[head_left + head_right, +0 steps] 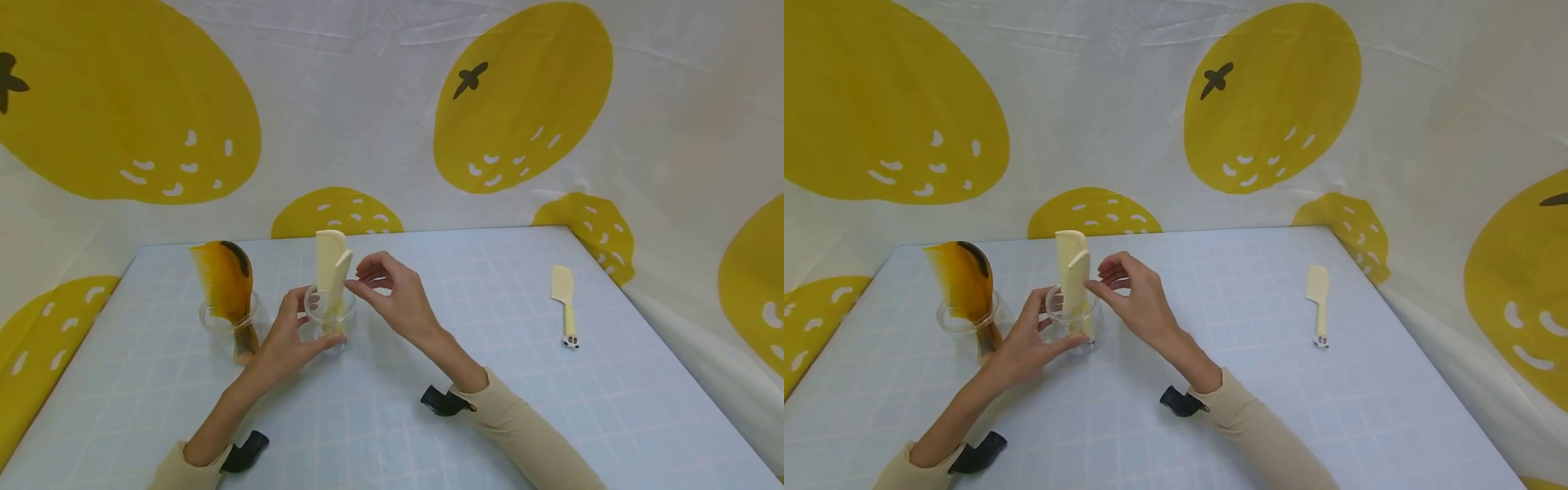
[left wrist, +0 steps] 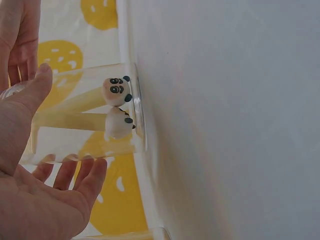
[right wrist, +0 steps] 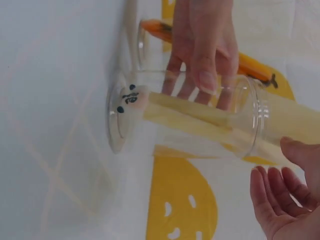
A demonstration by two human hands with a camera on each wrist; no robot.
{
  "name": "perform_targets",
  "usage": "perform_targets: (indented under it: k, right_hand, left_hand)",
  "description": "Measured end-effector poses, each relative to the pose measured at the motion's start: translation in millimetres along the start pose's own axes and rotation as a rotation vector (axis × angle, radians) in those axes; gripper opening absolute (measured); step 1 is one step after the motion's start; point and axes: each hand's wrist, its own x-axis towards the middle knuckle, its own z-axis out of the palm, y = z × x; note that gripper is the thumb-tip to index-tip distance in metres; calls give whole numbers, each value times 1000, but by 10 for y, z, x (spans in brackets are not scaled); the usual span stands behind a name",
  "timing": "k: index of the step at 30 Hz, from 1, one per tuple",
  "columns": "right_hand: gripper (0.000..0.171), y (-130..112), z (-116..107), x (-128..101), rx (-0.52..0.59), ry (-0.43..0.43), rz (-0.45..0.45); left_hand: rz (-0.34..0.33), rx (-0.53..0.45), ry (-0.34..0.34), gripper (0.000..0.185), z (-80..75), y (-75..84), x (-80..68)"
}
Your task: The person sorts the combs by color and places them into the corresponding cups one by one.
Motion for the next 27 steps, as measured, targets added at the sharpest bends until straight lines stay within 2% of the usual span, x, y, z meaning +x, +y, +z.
perform_targets:
  k: [9, 22, 27]
  right_hand:
    - [26, 83, -145, -92, -43, -42, -10]
    - [20, 226, -412, -233, -78, 2, 78]
    - [20, 300, -558, -256, -70, 34, 101]
  left_hand:
    - [-34, -6, -8, 90, 2, -2, 5]
    - [-51, -1, -17, 88, 3, -11, 6]
    - [-30, -16, -17, 86, -1, -12, 6]
